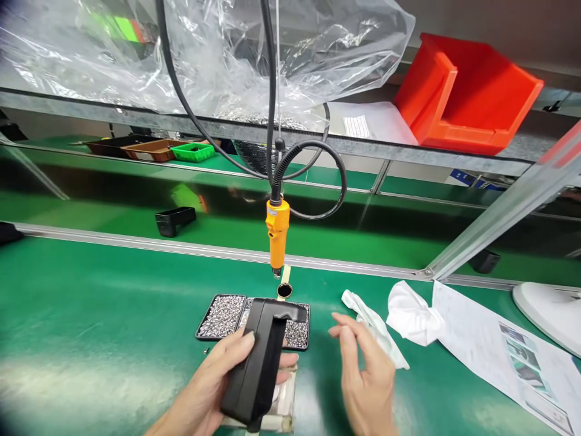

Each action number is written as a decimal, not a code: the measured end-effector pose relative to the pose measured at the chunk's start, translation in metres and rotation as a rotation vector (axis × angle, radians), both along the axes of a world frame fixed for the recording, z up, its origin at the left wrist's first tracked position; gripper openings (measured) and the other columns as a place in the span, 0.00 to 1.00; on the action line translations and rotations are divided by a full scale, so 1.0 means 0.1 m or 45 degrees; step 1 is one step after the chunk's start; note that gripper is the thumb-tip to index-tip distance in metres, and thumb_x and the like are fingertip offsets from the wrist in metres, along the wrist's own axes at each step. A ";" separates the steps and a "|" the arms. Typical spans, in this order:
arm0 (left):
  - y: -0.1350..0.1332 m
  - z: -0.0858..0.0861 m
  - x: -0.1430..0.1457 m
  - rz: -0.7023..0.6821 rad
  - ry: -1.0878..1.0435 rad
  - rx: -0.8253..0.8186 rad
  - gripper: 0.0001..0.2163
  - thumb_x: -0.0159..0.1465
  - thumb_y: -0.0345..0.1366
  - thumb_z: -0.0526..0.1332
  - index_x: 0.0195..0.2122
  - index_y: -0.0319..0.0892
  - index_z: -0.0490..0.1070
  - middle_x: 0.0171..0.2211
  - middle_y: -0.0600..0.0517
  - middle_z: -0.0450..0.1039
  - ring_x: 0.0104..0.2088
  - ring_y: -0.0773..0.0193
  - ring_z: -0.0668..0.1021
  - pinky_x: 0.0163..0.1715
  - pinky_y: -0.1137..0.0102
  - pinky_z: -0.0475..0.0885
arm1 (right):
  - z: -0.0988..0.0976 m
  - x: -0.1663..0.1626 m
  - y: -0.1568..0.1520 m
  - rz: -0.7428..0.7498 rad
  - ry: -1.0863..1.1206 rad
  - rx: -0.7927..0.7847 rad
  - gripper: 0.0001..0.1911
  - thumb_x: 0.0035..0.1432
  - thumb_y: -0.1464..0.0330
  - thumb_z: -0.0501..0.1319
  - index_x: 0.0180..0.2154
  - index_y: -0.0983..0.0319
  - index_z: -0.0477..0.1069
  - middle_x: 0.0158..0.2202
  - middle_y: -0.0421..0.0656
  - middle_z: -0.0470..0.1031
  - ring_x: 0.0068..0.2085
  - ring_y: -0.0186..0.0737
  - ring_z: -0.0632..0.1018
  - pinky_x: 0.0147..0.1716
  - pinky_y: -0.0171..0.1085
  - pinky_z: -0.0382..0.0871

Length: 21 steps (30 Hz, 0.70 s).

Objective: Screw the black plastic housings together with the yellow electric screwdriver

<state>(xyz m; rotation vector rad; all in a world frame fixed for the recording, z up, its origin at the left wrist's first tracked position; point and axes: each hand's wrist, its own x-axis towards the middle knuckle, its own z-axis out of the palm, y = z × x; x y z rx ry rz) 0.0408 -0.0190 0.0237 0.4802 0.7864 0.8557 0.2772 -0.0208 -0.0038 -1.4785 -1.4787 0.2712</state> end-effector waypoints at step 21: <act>-0.13 -0.05 0.01 -0.008 0.358 0.509 0.35 0.63 0.49 0.68 0.67 0.41 0.63 0.56 0.39 0.75 0.51 0.48 0.79 0.55 0.61 0.73 | 0.06 -0.26 -0.04 0.533 0.673 -0.411 0.32 0.73 0.49 0.38 0.66 0.57 0.59 0.49 0.49 0.76 0.41 0.42 0.78 0.42 0.43 0.74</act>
